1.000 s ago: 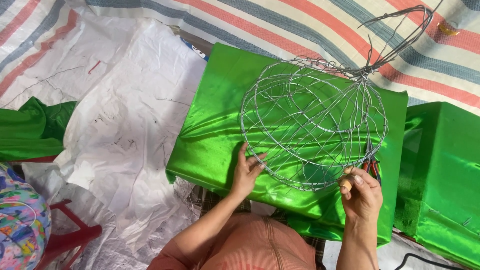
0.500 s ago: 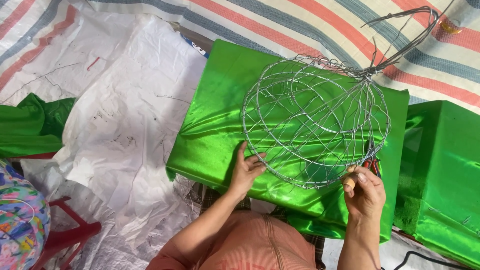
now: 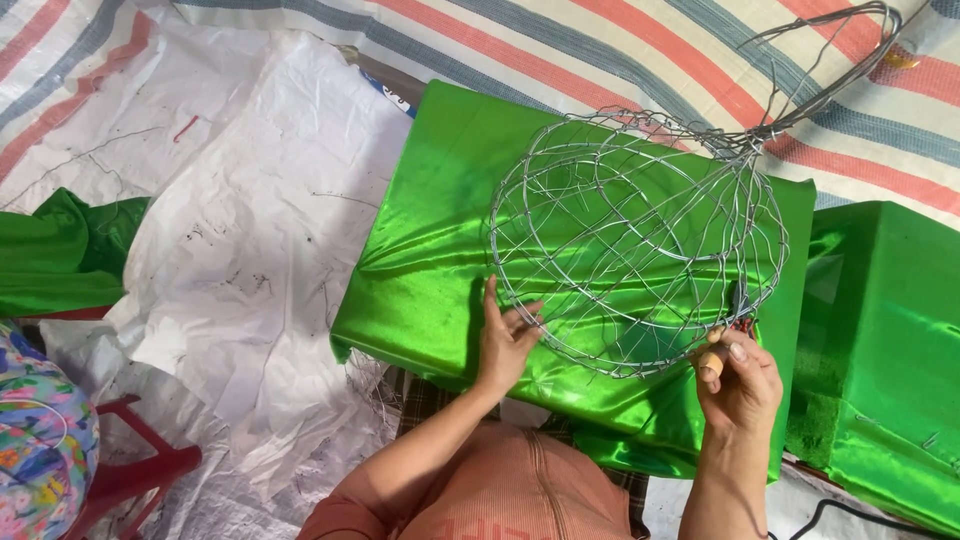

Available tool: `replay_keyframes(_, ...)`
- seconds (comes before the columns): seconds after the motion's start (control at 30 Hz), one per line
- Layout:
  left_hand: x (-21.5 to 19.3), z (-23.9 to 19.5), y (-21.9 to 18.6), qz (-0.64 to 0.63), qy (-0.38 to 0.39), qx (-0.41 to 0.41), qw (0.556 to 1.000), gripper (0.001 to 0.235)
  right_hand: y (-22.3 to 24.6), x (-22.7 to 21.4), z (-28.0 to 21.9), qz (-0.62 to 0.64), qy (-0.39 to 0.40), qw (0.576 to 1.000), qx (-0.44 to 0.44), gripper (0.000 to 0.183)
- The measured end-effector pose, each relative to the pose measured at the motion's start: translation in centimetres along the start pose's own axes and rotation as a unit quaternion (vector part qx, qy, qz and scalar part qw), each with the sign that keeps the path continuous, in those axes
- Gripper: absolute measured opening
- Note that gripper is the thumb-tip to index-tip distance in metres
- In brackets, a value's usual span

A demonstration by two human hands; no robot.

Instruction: Inspecting and adjusting a spherical wire frame using pliers on a green work surface.

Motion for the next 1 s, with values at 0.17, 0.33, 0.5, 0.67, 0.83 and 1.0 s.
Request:
replay_keyframes(0.17, 0.3, 0.0, -0.5, 0.043, 0.022, -0.006, 0.999, 0.103, -0.8, -0.8, -0.2, 0.016, -0.018, 1.000, 0.000, 0.027)
replay_keyframes(0.33, 0.1, 0.1, 0.6, 0.062, 0.038, -0.023, 0.997, 0.096, -1.7, -2.1, -0.6, 0.029, -0.029, 0.999, 0.001, 0.024)
replay_keyframes(0.5, -0.1, 0.4, 2.1, 0.004, 0.025, -0.013, 1.000, 0.098, -0.9, -1.1, -0.3, 0.048, -0.005, 0.999, -0.006, 0.029)
replay_keyframes(0.67, -0.4, 0.4, 2.2, -0.017, 0.041, -0.021, 0.999, 0.109, -1.0, -1.7, 0.0, 0.038, 0.000, 0.999, -0.005, 0.028)
replay_keyframes(0.83, -1.2, -0.3, 2.3, -0.024, 0.060, -0.060, 0.996, 0.111, -1.5, -2.1, -0.2, 0.024, 0.009, 1.000, 0.000, 0.029)
replay_keyframes(1.0, -3.2, -1.3, 1.6, -0.029, 0.069, -0.119, 0.990, 0.090, -2.2, -3.1, -1.1, -0.010, -0.028, 0.999, 0.023, 0.018)
Point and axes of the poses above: each hand's wrist, its own z-axis towards the middle knuckle, its own x-axis out of the palm, y = z × x, the point moved 6 cm from there along z, towards the middle knuckle, and after that the axes turned 14 degrees about y, right-handed, at the moved point
